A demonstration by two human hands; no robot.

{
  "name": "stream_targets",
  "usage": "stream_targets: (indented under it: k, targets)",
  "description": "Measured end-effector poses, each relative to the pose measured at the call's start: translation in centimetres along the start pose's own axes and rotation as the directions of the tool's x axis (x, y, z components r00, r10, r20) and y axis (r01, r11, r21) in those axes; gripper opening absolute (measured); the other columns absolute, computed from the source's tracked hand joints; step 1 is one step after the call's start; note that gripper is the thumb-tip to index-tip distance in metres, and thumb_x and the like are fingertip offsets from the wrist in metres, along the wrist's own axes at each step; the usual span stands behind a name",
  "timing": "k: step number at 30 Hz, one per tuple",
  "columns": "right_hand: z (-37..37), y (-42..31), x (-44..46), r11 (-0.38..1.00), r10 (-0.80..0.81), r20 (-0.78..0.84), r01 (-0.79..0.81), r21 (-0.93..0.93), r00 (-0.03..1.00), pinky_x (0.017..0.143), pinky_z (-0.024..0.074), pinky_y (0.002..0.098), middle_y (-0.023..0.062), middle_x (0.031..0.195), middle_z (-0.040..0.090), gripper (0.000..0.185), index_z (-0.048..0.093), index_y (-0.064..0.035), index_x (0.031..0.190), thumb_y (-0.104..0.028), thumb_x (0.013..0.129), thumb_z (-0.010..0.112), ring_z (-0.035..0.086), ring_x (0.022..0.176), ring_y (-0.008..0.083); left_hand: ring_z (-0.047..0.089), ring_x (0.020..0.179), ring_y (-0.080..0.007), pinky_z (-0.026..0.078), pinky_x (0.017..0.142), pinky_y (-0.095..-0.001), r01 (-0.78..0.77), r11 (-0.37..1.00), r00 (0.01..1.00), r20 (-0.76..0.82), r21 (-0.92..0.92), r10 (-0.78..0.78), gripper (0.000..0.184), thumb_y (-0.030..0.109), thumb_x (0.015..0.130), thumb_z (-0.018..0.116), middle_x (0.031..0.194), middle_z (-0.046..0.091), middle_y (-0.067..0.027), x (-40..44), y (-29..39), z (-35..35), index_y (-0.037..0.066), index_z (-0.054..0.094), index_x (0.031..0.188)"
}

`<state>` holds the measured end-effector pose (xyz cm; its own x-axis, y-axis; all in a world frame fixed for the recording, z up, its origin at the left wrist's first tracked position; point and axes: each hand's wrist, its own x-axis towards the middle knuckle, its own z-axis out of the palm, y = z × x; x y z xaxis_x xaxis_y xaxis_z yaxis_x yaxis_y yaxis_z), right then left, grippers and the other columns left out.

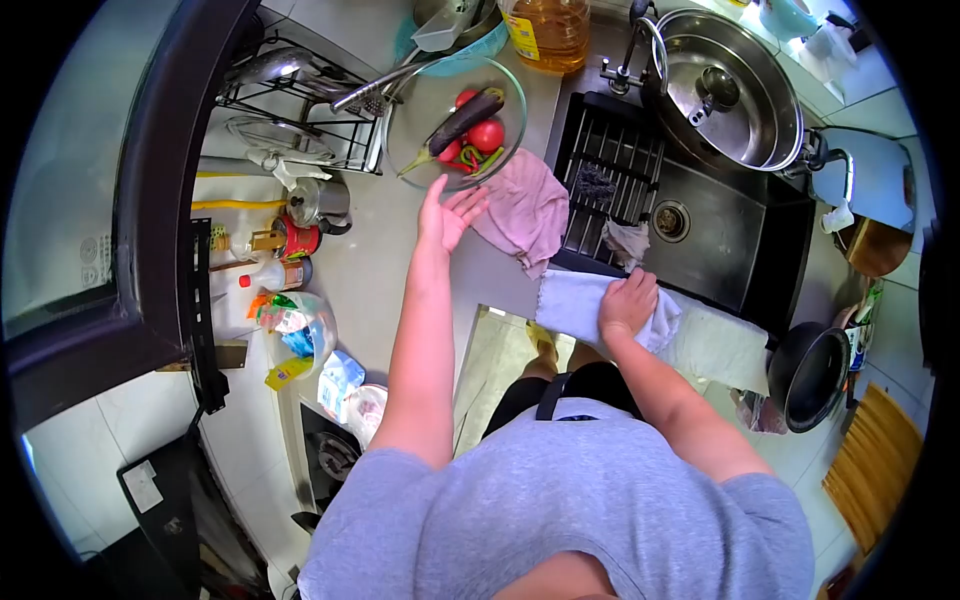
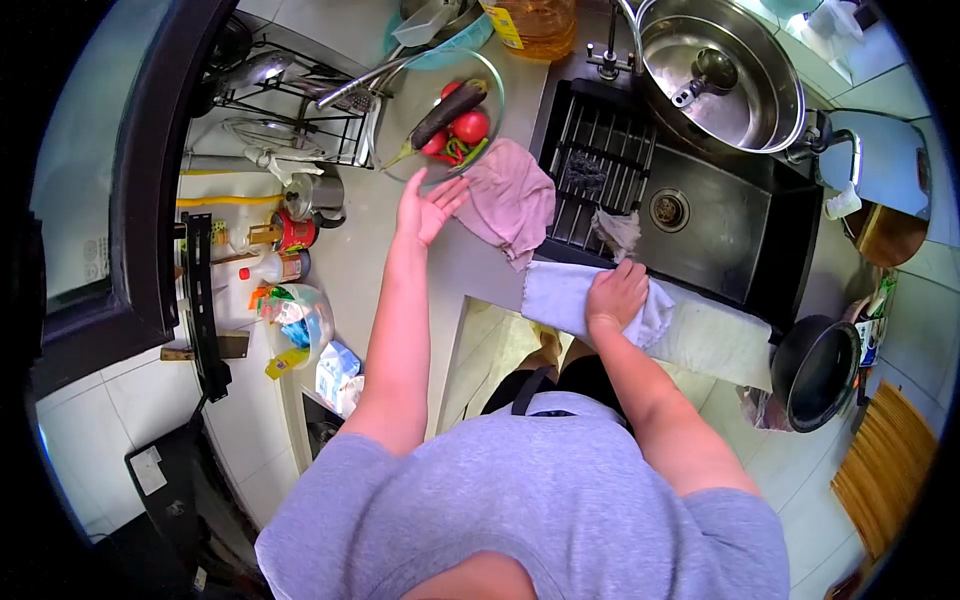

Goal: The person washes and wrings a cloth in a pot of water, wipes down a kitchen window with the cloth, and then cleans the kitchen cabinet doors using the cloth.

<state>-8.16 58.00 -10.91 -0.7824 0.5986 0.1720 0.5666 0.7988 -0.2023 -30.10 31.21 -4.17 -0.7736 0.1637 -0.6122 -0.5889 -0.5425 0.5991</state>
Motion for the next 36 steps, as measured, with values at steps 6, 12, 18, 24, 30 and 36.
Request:
stream_targets:
  k: [6, 12, 18, 24, 30, 36]
  targets:
    - [0.3, 0.0, -0.3, 1.000, 0.021, 0.007, -0.021, -0.008, 1.000, 0.079, 0.0443, 0.0450, 0.0134, 0.098, 0.052, 0.020, 0.052, -0.0071, 0.095, -0.019, 0.080, 0.057, 0.054, 0.093, 0.0330, 0.041, 0.129, -0.0557, 0.042, 0.111, -0.0538, 0.129, 0.970, 0.987, 0.117, -0.206, -0.107, 0.063, 0.007, 0.086, 0.046, 0.136, 0.035, -0.0466, 3.4, 1.1, -1.1, -0.028, 0.019, 0.132]
    - [0.1, -0.2, -0.6, 1.000, 0.015, -0.043, -0.014, 0.005, 0.999, 0.079, 0.0448, 0.0452, 0.0138, 0.097, 0.052, 0.018, 0.052, -0.0067, 0.093, -0.019, 0.080, 0.057, 0.054, 0.092, 0.0335, 0.032, 0.132, -0.0601, 0.038, 0.114, -0.0560, 0.230, 0.910, 0.971, 0.137, -0.344, -0.194, 0.070, -0.005, 0.077, 0.041, 0.140, 0.024, -0.0501, 3.9, 2.2, -2.4, -0.032, 0.006, 0.132]
    - [0.4, 0.0, -0.8, 1.000, 0.001, -0.078, -0.001, -0.001, 0.997, 0.078, 0.0451, 0.0455, 0.0143, 0.096, 0.052, 0.018, 0.052, -0.0065, 0.092, -0.019, 0.081, 0.057, 0.054, 0.091, 0.0339, 0.027, 0.134, -0.0613, 0.037, 0.114, -0.0573, 0.282, 0.870, 0.957, 0.058, -0.405, -0.283, 0.076, -0.006, 0.076, 0.042, 0.142, 0.019, -0.0502, 2.3, 4.5, -5.0, -0.030, 0.001, 0.134]
    - [0.6, 0.0, -0.9, 1.000, -0.011, -0.107, 0.011, 0.001, 0.994, 0.077, 0.0455, 0.0458, 0.0143, 0.096, 0.053, 0.019, 0.053, -0.0062, 0.093, -0.020, 0.081, 0.057, 0.055, 0.091, 0.0340, 0.033, 0.130, -0.0627, 0.041, 0.108, -0.0620, 0.169, 0.896, 0.980, -0.032, -0.410, -0.199, 0.069, -0.007, 0.079, 0.043, 0.142, 0.022, -0.0488, -2.3, 4.6, -8.5, -0.031, 0.006, 0.132]
    - [0.3, -0.2, -1.0, 1.000, -0.004, -0.108, 0.003, -0.007, 0.994, 0.078, 0.0457, 0.0458, 0.0139, 0.097, 0.053, 0.020, 0.053, -0.0063, 0.093, -0.021, 0.081, 0.058, 0.055, 0.092, 0.0337, 0.038, 0.126, -0.0639, 0.044, 0.106, -0.0618, 0.034, 0.954, 0.976, -0.195, -0.298, -0.096, 0.078, -0.008, 0.078, 0.046, 0.140, 0.026, -0.0469, -9.4, 2.6, -13.2, -0.003, 0.009, 0.147]
    - [0.5, -0.2, -1.2, 1.000, -0.016, -0.113, 0.014, -0.020, 0.993, 0.078, 0.0458, 0.0465, 0.0136, 0.098, 0.054, 0.019, 0.053, -0.0063, 0.093, -0.021, 0.082, 0.058, 0.055, 0.093, 0.0338, 0.042, 0.124, -0.0623, 0.047, 0.104, -0.0605, -0.065, 0.980, 0.987, -0.158, -0.189, 0.034, 0.086, -0.008, 0.076, 0.049, 0.137, 0.032, -0.0468, -17.4, -0.2, -21.0, 0.007, 0.008, 0.150]
